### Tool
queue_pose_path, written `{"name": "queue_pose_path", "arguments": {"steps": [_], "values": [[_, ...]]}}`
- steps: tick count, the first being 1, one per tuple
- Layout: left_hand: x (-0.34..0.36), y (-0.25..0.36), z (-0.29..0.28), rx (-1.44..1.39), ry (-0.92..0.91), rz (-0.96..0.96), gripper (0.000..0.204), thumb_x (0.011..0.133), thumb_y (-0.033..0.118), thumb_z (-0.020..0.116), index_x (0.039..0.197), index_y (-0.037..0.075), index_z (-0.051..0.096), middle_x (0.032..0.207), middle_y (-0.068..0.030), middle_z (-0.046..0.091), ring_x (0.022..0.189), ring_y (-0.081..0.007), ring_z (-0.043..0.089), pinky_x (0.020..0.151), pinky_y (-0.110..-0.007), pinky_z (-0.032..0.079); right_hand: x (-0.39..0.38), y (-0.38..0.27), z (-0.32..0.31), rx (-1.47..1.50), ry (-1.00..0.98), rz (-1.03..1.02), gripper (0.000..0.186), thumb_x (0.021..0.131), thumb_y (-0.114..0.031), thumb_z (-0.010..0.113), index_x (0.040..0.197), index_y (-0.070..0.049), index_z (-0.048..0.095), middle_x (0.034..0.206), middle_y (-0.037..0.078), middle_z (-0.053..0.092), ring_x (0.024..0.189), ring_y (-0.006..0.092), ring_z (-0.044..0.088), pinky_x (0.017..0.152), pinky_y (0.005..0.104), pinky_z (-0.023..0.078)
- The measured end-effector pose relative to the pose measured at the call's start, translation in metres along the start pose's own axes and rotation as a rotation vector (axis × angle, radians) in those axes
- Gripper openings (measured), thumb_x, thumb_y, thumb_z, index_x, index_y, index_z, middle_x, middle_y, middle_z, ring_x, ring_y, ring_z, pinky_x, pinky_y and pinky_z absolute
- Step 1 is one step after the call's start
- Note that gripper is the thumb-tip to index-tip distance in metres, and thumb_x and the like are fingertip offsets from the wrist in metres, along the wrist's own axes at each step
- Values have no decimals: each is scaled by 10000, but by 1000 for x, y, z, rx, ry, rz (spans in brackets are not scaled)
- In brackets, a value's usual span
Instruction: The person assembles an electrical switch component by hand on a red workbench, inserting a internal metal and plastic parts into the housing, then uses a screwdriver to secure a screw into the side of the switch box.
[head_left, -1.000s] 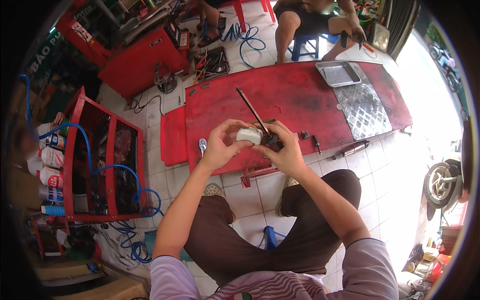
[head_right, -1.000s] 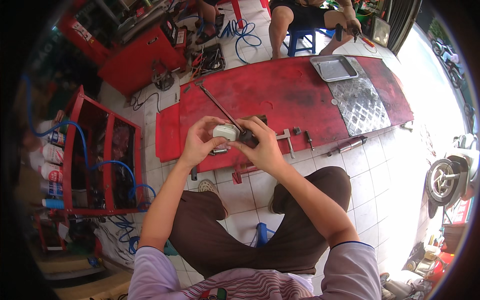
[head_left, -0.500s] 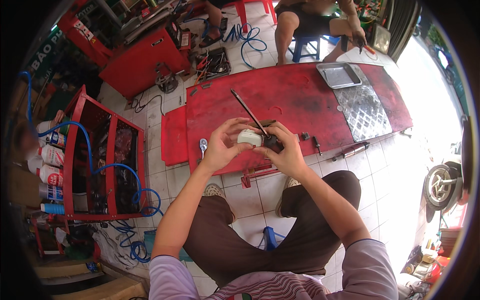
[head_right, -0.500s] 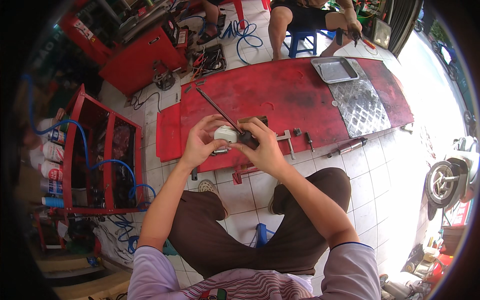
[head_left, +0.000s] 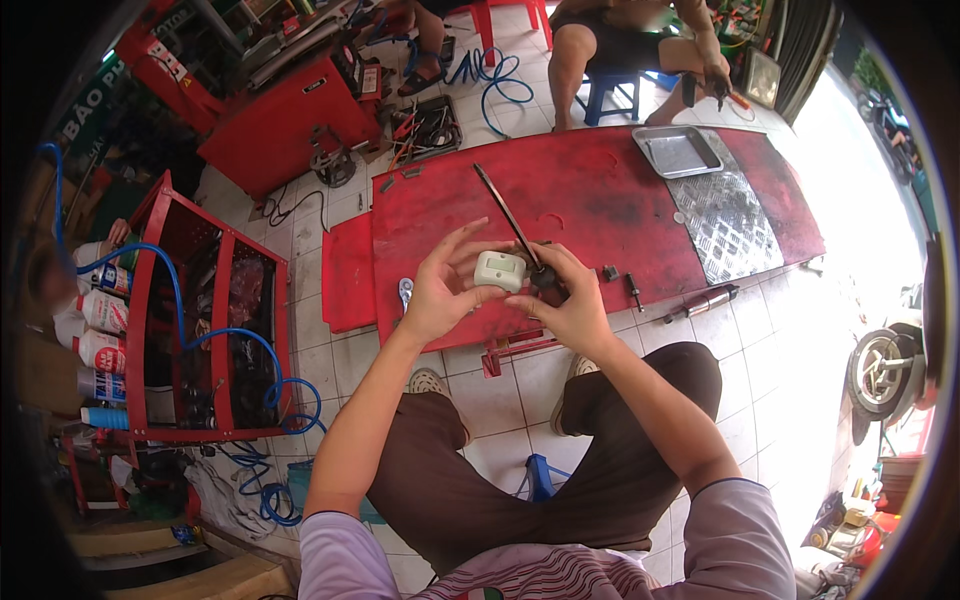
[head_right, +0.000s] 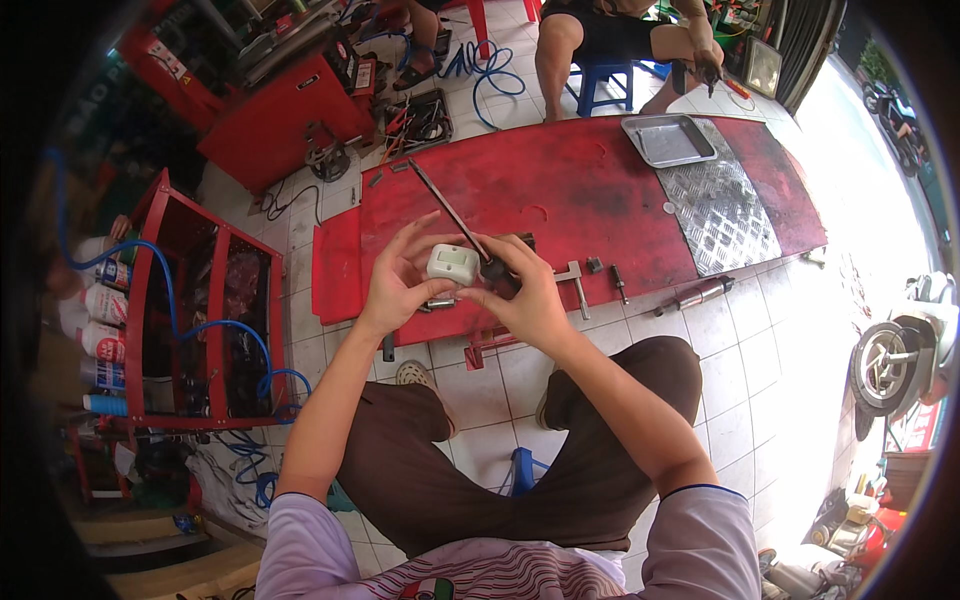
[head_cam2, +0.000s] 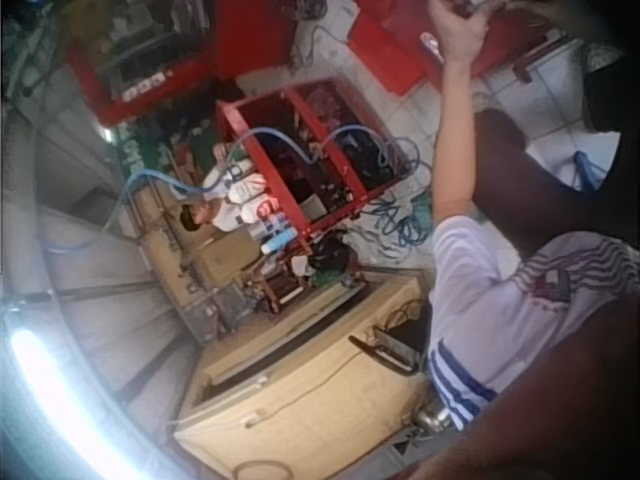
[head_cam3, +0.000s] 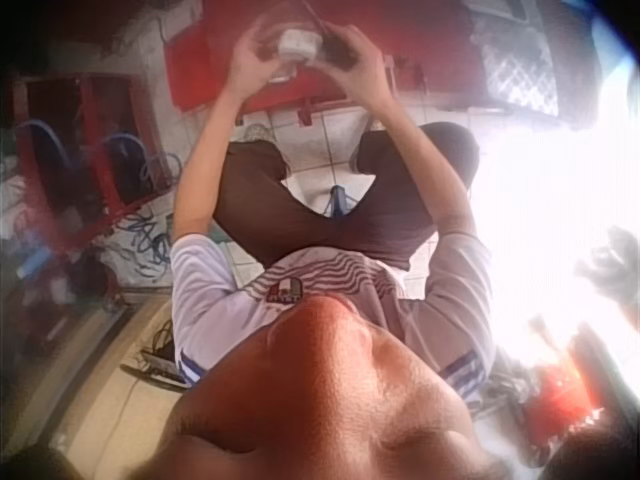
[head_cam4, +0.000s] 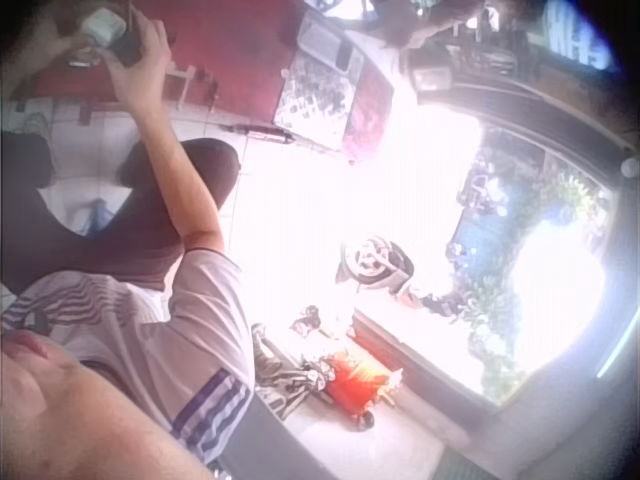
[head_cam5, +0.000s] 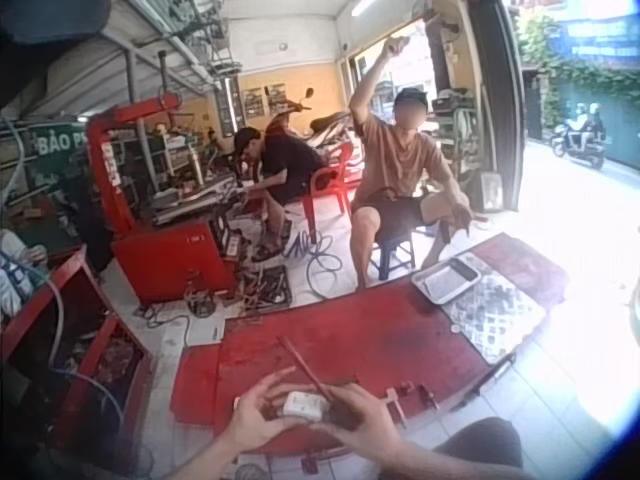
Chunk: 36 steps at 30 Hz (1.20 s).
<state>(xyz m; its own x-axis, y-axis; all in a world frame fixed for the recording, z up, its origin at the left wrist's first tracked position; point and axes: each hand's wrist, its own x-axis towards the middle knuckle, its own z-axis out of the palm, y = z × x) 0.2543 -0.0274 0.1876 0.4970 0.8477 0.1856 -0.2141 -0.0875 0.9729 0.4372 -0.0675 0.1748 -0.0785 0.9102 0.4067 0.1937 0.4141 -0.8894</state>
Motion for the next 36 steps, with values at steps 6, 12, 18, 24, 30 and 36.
{"name": "queue_pose_path", "arguments": {"steps": [6,12,18,24,30,36], "values": [[-1,-7,-7,411,-32,127,509,676,-120,656,1152,15,537,1189,-133,554,1086,-236,551,907,-353,483,1,3,4,263,12,386,346,796,-178,681,1062,12,569,783,23,609,596,55,517,512,203,408],[0,-4,-5,606,-4,255,478,632,-103,679,1083,26,586,1150,-130,590,1055,-248,579,894,-344,489,-3,16,9,313,14,391,298,811,-169,663,1027,14,571,653,-17,563,501,19,441,450,190,345],[0,-4,-2,689,33,308,503,617,-99,687,1093,23,578,1177,-132,575,1064,-243,575,904,-326,478,-1,15,8,226,15,339,301,810,-155,652,1029,27,555,685,-4,568,555,28,457,495,198,374],[7,-5,10,118,145,76,426,722,-105,633,1129,-30,535,1153,-149,578,1063,-226,564,885,-321,487,4,8,4,180,76,281,311,782,-150,679,1017,13,558,814,35,592,717,71,514,663,225,429],[4,-11,-2,68,81,-43,386,783,-85,592,1159,-68,506,1147,-148,576,1029,-184,577,879,-293,487,2,9,5,116,95,186,321,757,-125,705,1010,5,559,810,28,593,709,64,518,649,218,430],[2,-20,-6,95,157,-74,354,813,13,621,1152,-48,536,1028,-114,637,771,-73,583,555,-179,441,3,16,9,122,117,169,342,748,-146,720,1006,11,558,779,16,579,673,55,506,611,201,420]]}}
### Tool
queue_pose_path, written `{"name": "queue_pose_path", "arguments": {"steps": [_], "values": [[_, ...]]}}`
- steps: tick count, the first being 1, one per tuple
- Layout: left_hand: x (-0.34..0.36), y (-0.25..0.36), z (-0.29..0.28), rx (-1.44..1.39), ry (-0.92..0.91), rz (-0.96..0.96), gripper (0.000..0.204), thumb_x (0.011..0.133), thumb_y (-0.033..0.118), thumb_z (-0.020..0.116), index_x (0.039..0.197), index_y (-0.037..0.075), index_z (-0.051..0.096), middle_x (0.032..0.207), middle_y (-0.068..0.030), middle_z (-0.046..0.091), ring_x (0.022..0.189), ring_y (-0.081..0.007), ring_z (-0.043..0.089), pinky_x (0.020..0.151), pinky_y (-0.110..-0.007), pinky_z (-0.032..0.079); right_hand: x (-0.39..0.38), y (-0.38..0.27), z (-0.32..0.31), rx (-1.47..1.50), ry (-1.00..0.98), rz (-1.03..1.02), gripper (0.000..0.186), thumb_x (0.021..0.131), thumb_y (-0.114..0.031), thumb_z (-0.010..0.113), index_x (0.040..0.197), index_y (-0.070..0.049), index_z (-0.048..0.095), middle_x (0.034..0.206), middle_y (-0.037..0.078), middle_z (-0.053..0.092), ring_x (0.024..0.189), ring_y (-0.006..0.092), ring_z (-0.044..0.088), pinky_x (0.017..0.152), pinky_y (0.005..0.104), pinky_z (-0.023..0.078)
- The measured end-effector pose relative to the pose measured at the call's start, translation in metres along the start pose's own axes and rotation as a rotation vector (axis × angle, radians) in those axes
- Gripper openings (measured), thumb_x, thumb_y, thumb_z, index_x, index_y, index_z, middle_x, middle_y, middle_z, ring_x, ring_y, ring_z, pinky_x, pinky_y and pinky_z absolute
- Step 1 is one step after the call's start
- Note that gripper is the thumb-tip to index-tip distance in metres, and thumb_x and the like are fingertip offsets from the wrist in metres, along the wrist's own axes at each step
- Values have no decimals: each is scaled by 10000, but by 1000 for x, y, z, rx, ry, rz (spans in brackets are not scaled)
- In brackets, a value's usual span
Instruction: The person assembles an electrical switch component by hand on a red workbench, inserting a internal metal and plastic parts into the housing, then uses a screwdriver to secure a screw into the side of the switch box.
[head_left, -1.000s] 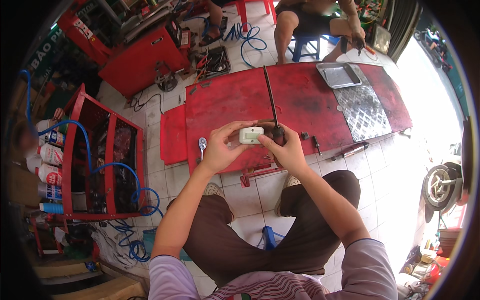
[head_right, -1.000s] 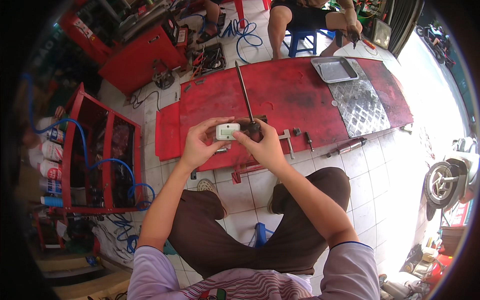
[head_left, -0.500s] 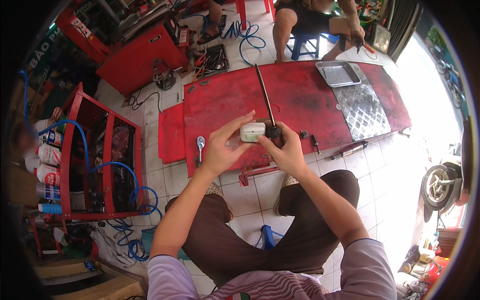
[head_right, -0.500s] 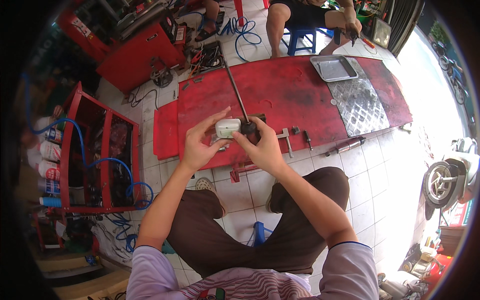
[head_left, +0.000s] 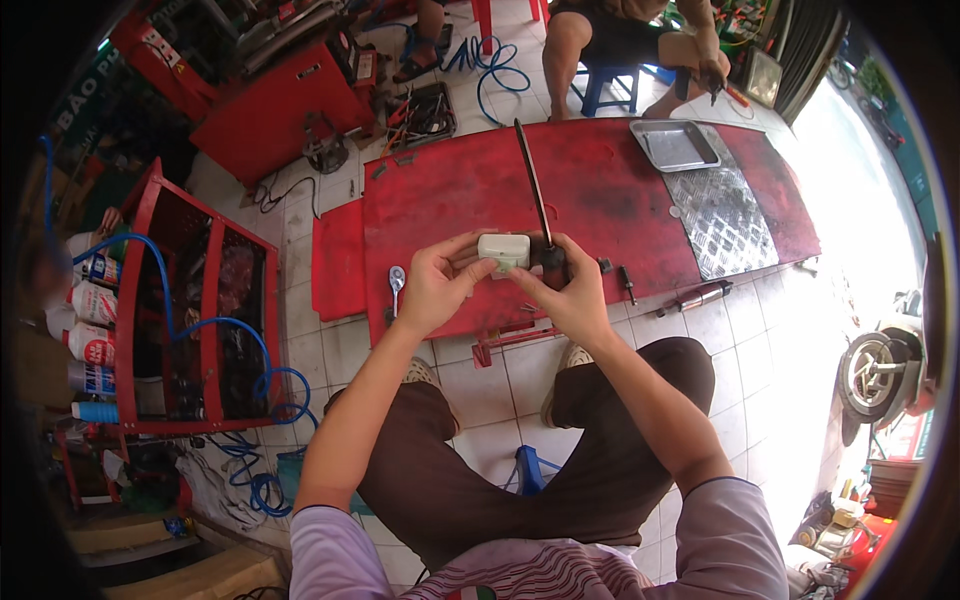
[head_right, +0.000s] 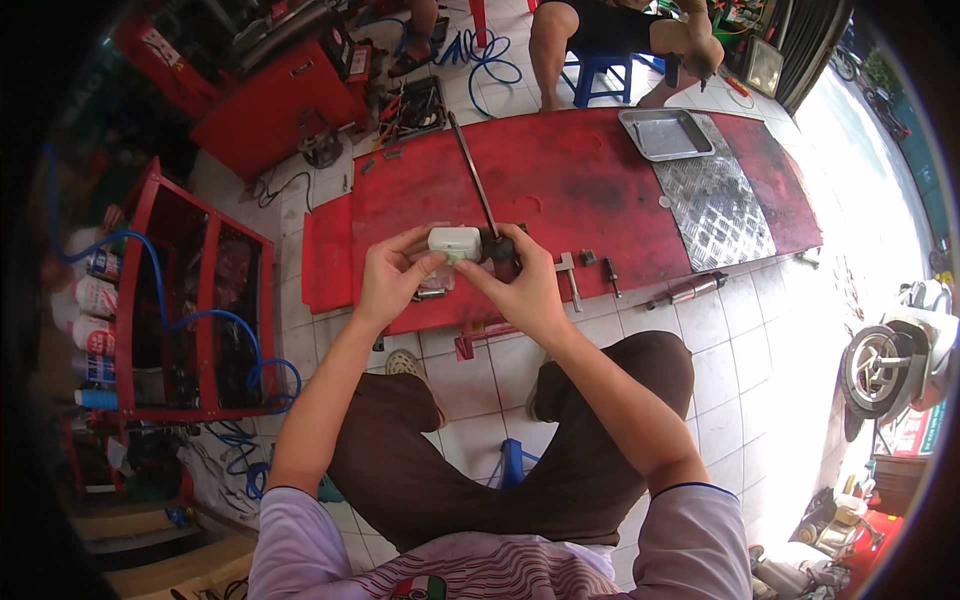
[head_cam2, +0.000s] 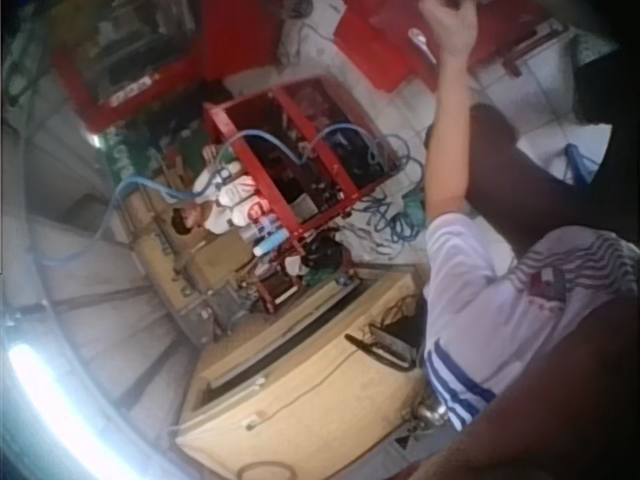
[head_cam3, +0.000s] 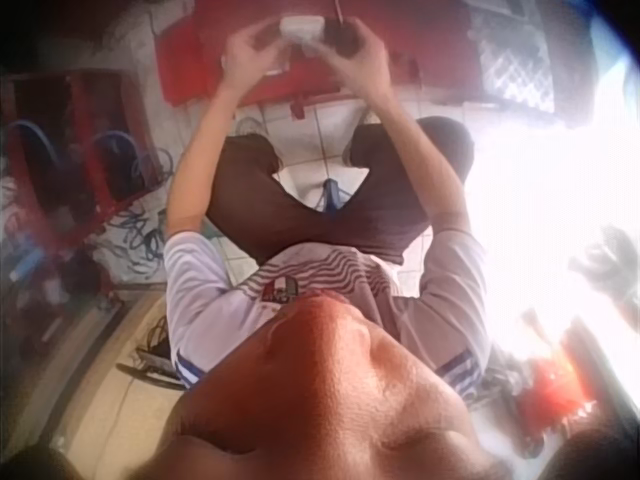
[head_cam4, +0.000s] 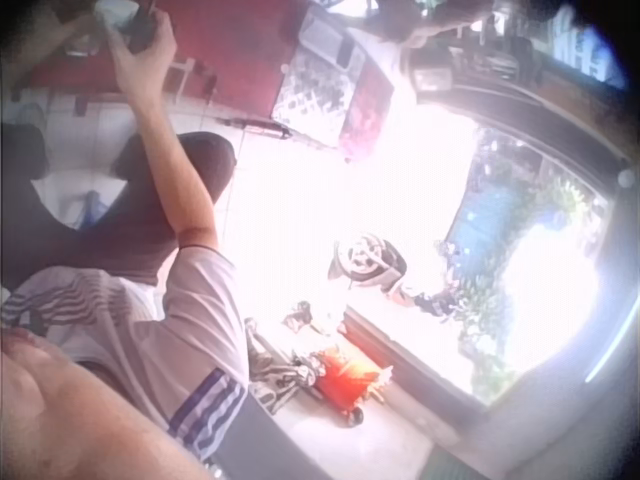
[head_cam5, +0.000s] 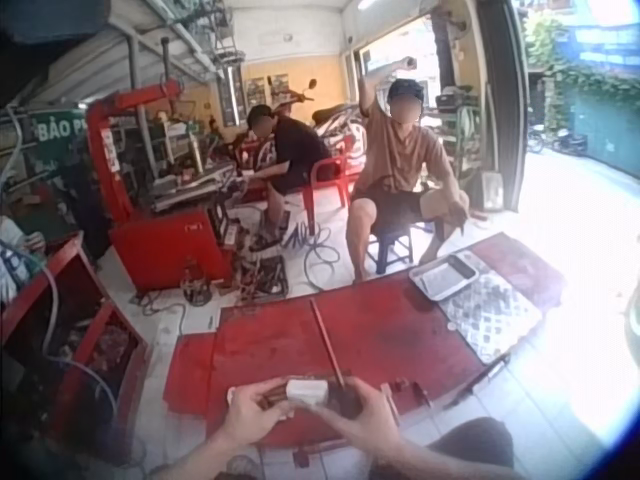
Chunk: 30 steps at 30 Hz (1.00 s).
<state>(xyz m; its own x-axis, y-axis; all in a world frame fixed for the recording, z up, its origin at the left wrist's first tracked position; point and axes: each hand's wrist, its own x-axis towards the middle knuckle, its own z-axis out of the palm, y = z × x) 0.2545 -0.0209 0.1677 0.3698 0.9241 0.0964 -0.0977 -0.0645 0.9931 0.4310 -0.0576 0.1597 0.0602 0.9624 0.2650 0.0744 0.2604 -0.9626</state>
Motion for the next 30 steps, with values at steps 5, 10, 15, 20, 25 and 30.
{"name": "queue_pose_path", "arguments": {"steps": [5,10,15,20,25,30], "values": [[2,-14,-7,19,37,-102,360,823,115,648,1136,-38,558,944,-90,663,556,8,440,430,-168,330,-1,0,-3,29,-34,214,352,764,-185,708,999,28,556,746,19,583,669,56,529,606,207,434],[6,-10,-2,-27,9,-95,366,814,33,631,1139,-93,520,1019,-153,629,792,-107,597,651,-215,495,3,6,-2,16,-19,158,339,771,-181,703,996,28,560,779,41,609,696,75,551,630,228,442],[4,-12,-3,-41,-39,-45,382,811,-32,602,1166,-104,482,1095,-173,588,991,-193,589,830,-280,509,1,7,-1,-49,-8,94,319,771,-155,700,998,26,566,807,65,620,740,103,563,684,246,449],[1,-7,0,-43,-57,-63,395,800,-81,581,1177,-113,467,1136,-178,567,1047,-212,564,901,-307,484,-2,8,-1,-89,12,53,324,763,-140,704,1005,25,567,816,75,625,746,107,569,688,250,454],[2,-7,3,-43,-84,-13,428,789,-98,578,1202,-81,467,1165,-161,558,1069,-213,554,918,-315,477,-2,8,-3,-63,29,42,318,761,-137,705,999,22,567,814,77,628,742,105,570,693,250,456],[1,-1,10,-48,-100,55,438,789,-105,570,1213,-60,469,1190,-162,546,1092,-222,542,919,-321,479,-3,6,-6,-60,49,23,311,755,-135,711,983,20,568,798,68,629,727,103,571,682,252,457]]}}
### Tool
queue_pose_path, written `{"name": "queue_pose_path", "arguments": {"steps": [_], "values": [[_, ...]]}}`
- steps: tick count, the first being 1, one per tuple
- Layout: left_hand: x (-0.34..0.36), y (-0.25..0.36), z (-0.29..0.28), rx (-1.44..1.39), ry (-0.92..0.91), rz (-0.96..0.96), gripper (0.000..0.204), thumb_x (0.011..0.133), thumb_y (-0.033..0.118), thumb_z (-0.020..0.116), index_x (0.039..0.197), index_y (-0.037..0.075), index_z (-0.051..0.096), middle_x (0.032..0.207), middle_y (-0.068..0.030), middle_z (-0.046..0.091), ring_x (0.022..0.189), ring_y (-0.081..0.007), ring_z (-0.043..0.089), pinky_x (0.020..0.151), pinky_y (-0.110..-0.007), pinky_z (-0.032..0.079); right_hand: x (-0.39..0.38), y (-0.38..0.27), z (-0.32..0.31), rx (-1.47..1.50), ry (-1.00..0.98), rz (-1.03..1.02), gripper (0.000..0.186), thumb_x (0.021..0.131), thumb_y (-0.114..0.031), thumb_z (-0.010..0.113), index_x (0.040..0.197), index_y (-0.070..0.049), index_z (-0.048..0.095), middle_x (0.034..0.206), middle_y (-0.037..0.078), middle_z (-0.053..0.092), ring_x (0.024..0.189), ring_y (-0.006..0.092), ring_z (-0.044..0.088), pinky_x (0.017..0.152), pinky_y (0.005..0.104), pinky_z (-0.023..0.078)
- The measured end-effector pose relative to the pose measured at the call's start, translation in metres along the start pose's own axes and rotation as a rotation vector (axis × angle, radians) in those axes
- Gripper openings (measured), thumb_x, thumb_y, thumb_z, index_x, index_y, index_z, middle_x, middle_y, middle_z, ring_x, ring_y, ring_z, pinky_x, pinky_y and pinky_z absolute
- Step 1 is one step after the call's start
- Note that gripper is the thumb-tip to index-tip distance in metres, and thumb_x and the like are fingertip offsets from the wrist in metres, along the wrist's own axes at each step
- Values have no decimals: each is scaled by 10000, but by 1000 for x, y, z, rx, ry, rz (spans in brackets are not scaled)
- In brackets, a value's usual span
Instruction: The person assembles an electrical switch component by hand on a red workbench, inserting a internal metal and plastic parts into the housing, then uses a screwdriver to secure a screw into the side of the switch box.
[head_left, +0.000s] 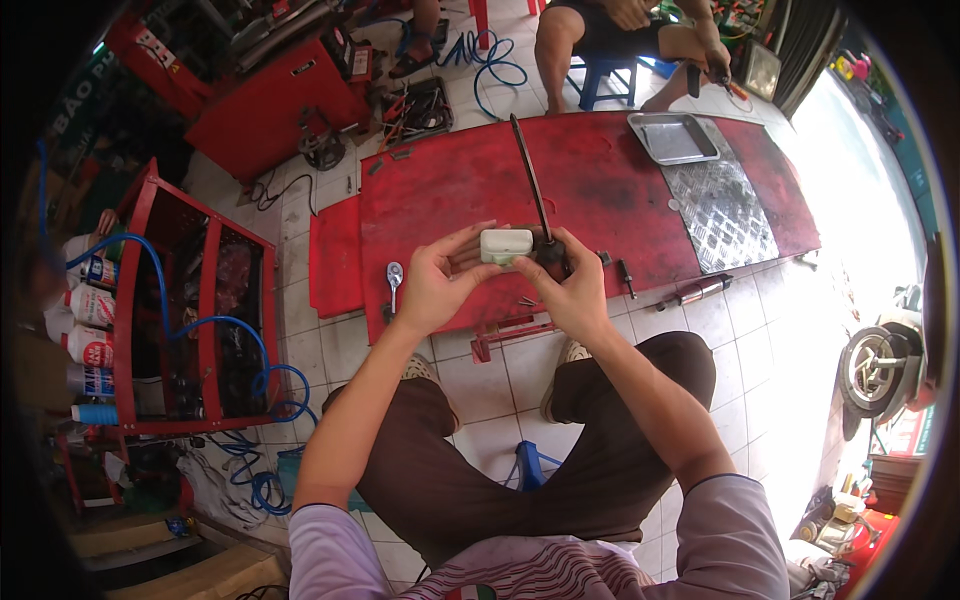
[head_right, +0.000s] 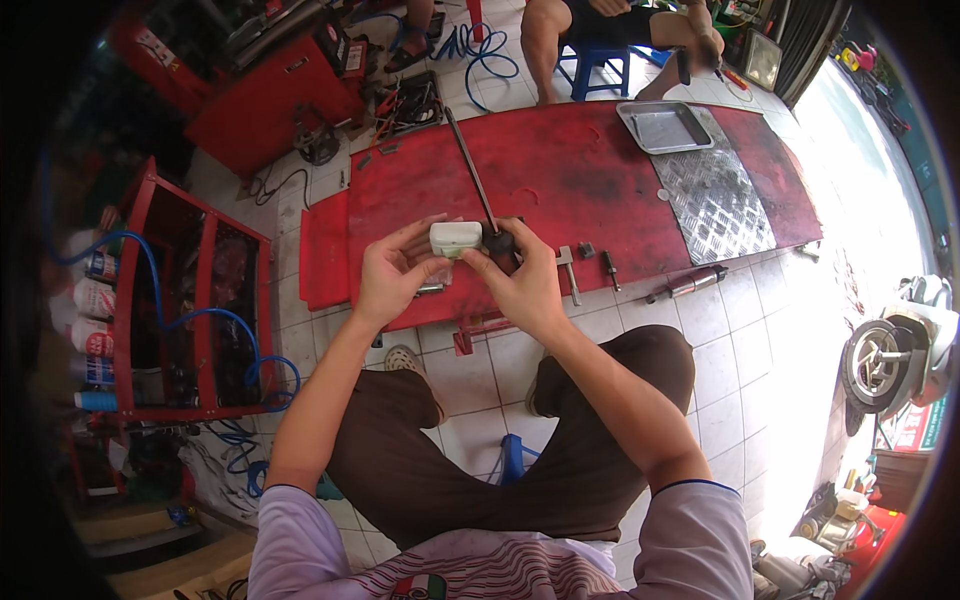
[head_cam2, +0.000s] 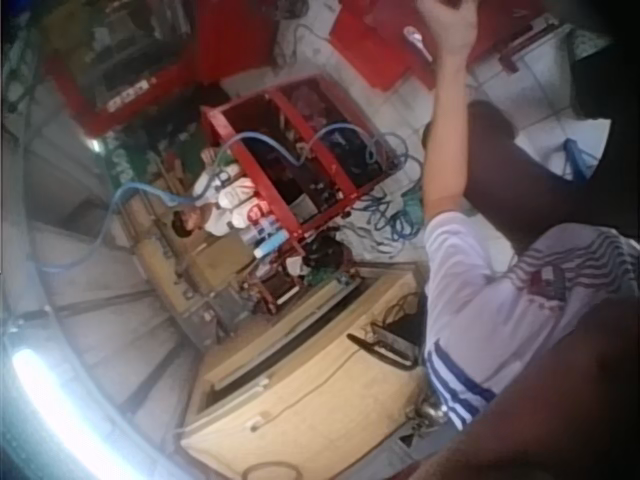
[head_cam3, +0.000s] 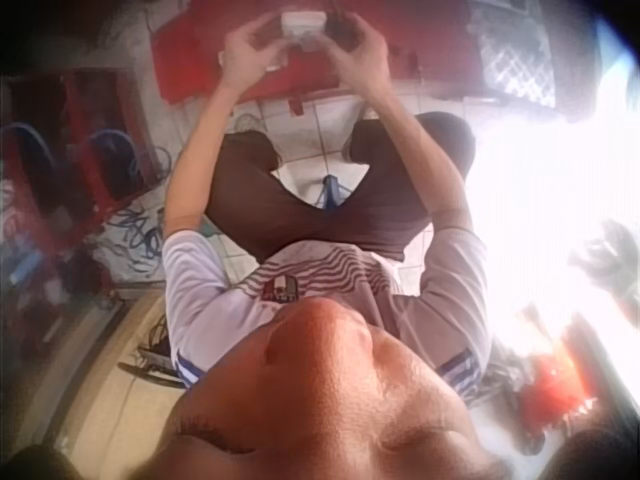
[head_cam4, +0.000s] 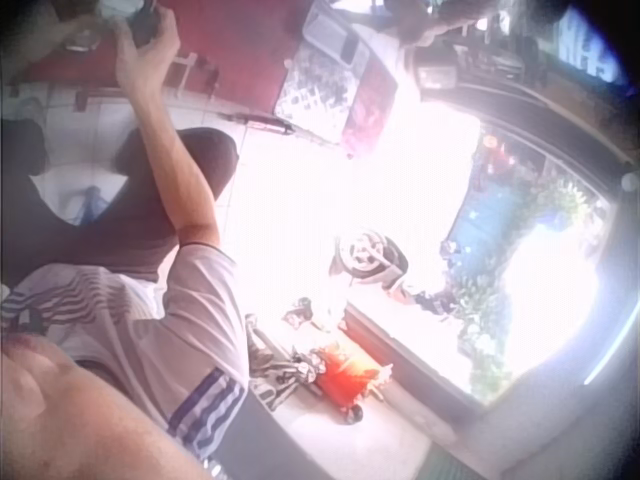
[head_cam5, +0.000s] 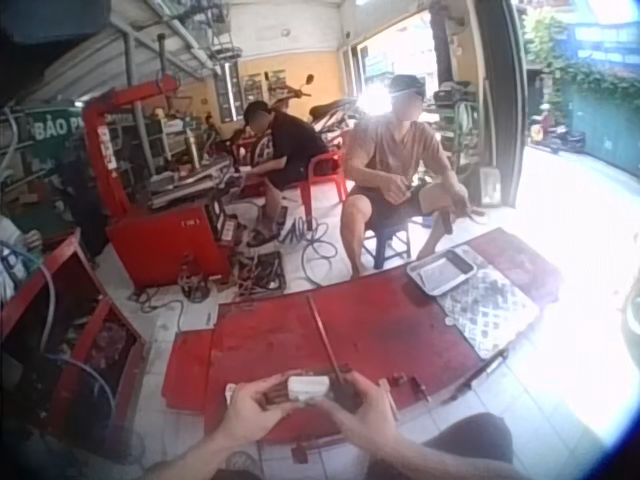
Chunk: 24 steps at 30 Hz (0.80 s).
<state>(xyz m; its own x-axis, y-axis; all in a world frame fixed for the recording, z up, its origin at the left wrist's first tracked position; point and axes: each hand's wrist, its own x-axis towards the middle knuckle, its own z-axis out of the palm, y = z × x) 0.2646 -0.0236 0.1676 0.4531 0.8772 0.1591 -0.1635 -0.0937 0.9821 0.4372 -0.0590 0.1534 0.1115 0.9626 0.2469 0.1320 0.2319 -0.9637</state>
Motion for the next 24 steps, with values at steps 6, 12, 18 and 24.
{"name": "queue_pose_path", "arguments": {"steps": [6,12,18,24], "values": [[-1,-1,0,70,35,71,412,798,-104,555,1201,-68,475,1179,-163,555,1079,-226,551,919,-333,480,0,-4,0,-69,-5,-29,342,732,-144,731,993,15,576,789,53,630,723,94,569,670,251,459],[-1,3,-3,87,31,102,420,790,-109,558,1200,-60,480,1182,-154,555,1082,-227,549,927,-337,476,0,-8,4,-15,13,-15,366,712,-129,747,1003,14,576,820,73,631,735,117,583,661,248,466],[-1,14,2,34,5,137,463,773,-109,583,1218,-35,479,1250,-145,503,1123,-228,517,935,-342,471,-2,-18,8,-156,57,-171,324,702,-68,734,971,18,574,926,123,620,796,173,615,678,270,482],[-4,10,-5,-122,-2,-7,459,774,-92,598,1214,-22,488,1249,-137,508,1093,-209,538,905,-311,481,-3,-14,6,-123,68,-429,327,654,3,736,940,3,578,944,116,613,831,223,619,695,298,500]]}}
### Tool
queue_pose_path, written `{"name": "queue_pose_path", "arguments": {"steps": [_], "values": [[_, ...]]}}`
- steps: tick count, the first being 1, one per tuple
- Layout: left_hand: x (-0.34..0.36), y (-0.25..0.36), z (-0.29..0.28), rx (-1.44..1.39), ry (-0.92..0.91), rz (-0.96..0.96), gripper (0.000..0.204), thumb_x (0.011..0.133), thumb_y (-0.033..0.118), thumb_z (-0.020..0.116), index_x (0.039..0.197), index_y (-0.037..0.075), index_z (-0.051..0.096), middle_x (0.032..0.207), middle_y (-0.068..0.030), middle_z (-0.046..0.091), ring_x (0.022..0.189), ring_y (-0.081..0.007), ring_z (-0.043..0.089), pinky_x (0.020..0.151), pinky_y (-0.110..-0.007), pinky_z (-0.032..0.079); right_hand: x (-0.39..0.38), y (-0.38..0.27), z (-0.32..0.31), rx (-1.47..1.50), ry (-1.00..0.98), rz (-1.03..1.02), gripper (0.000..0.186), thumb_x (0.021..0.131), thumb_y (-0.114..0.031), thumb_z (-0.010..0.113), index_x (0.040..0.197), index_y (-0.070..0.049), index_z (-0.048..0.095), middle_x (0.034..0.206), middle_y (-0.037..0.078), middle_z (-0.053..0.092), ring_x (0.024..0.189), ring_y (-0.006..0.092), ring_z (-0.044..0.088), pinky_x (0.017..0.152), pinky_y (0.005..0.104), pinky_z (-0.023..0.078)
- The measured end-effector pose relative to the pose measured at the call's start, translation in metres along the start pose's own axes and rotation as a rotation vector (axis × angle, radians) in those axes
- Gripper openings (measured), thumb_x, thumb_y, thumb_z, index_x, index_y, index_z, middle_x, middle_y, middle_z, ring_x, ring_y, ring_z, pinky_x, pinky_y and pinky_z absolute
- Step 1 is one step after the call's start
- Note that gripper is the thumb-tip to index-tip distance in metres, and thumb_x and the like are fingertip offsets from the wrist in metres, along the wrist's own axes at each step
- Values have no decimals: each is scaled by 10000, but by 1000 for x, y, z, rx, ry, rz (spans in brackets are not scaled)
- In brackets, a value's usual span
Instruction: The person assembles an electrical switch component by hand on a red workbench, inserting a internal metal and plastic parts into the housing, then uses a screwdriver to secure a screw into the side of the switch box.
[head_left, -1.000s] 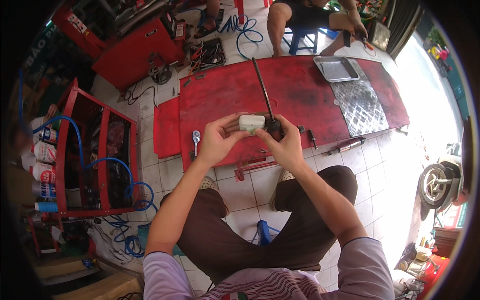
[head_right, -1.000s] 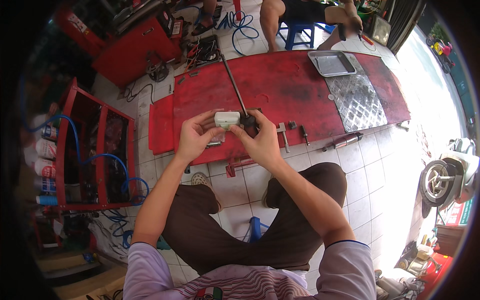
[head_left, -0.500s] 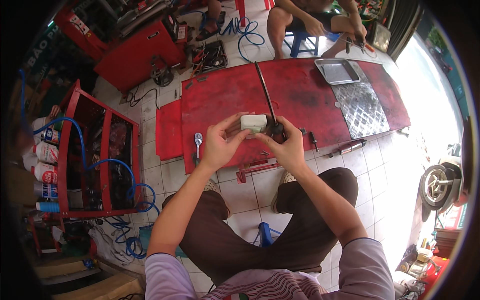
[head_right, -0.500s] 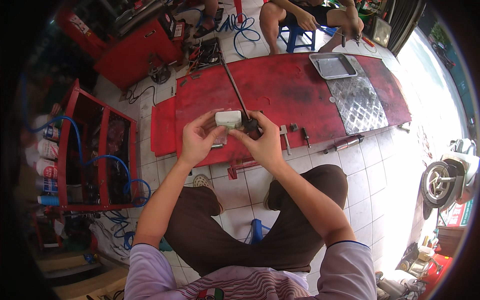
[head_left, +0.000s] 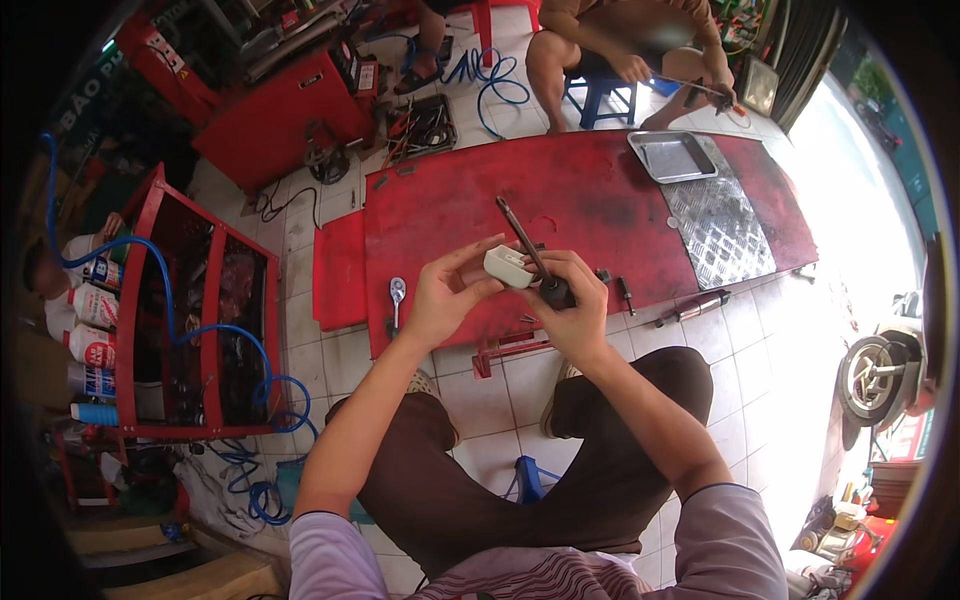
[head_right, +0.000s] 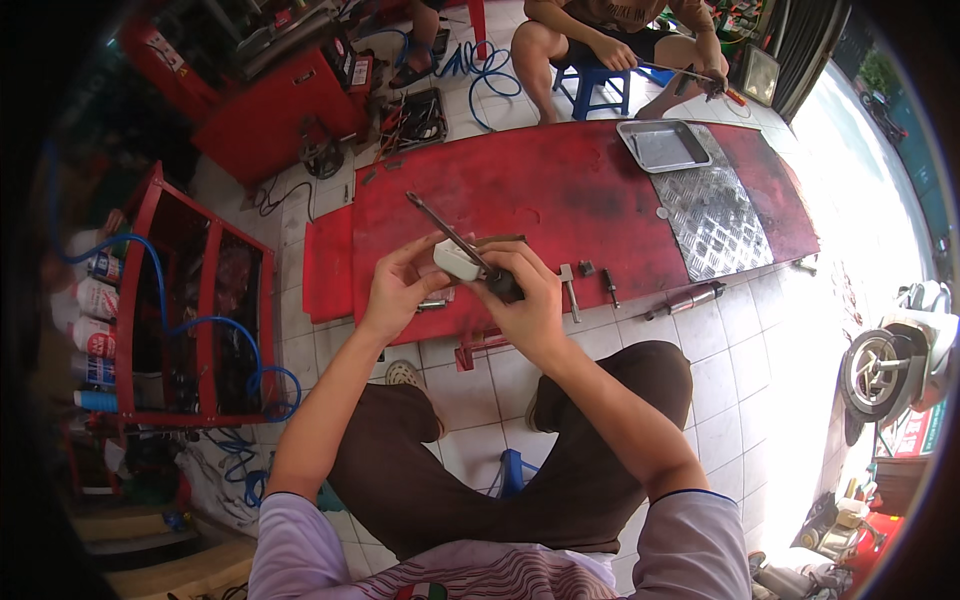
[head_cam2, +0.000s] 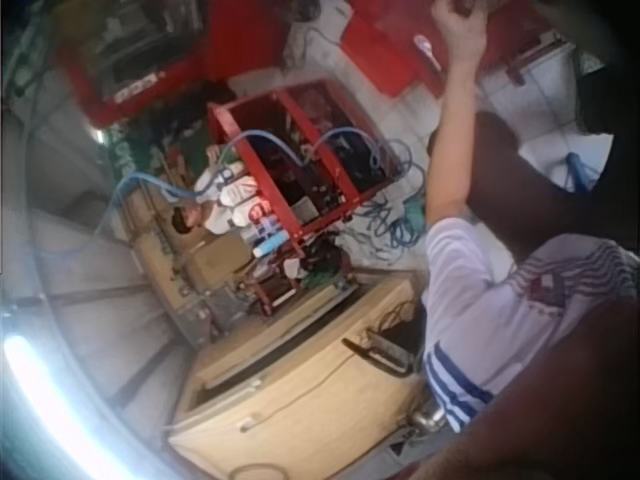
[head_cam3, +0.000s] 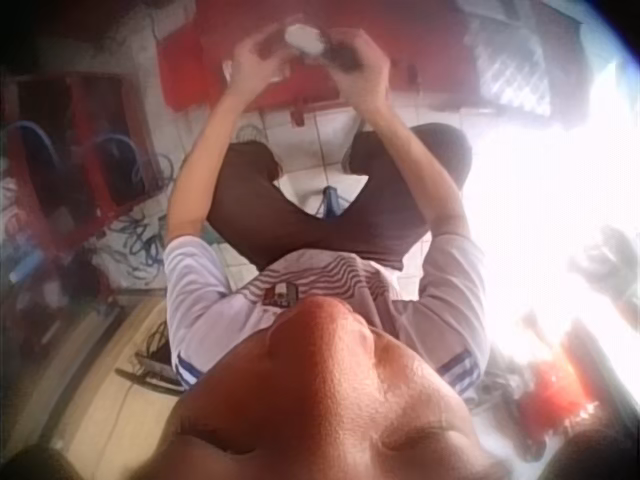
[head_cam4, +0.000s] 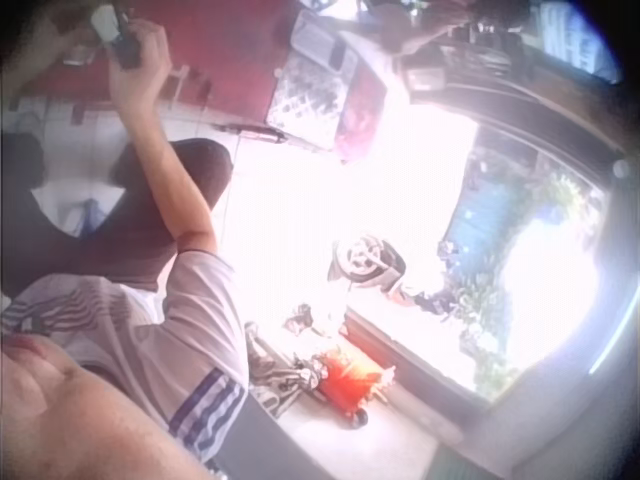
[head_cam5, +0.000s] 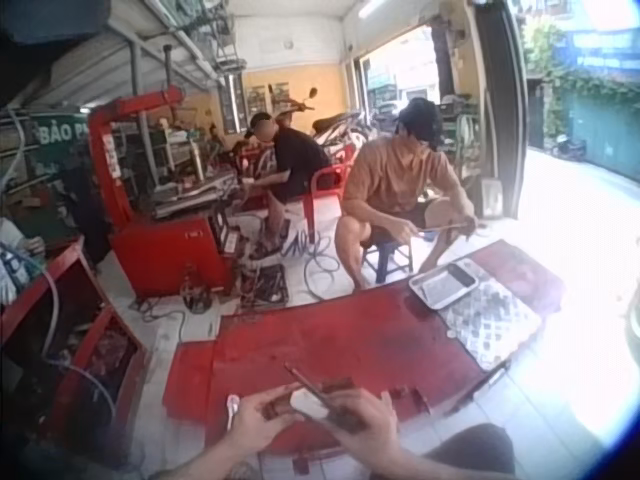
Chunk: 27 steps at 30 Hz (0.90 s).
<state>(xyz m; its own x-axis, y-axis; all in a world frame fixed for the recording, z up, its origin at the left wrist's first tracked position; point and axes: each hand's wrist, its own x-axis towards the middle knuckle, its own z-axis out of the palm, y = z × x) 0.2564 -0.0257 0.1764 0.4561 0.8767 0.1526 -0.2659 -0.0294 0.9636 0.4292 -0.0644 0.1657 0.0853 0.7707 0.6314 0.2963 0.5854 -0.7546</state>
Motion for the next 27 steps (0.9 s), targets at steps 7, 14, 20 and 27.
{"name": "queue_pose_path", "arguments": {"steps": [7,14,20,27], "values": [[1,4,-7,-34,78,-15,528,754,-84,618,1245,-1,443,1245,-158,507,1123,-244,522,923,-347,474,8,-17,-2,-11,-5,-33,324,670,-4,725,961,6,584,953,112,604,839,216,613,724,288,492],[-2,17,-20,159,82,206,448,789,-114,557,1195,12,414,1226,-142,502,1110,-213,523,887,-317,496,7,-21,0,76,-58,314,270,787,-79,642,1026,15,557,794,87,621,707,137,592,666,266,465],[-6,25,-29,-175,299,90,392,867,-22,505,1201,81,327,1172,-151,506,1067,-280,552,881,-382,503,8,-34,5,-83,-327,416,297,825,-128,599,1079,11,529,760,144,619,671,240,609,625,308,458],[-7,16,-51,-315,443,-8,291,895,86,517,1139,105,358,1247,-171,472,1063,-294,554,915,-400,481,-12,-35,8,-285,-501,324,353,821,-173,614,1130,-27,527,840,182,621,719,321,616,676,381,472]]}}
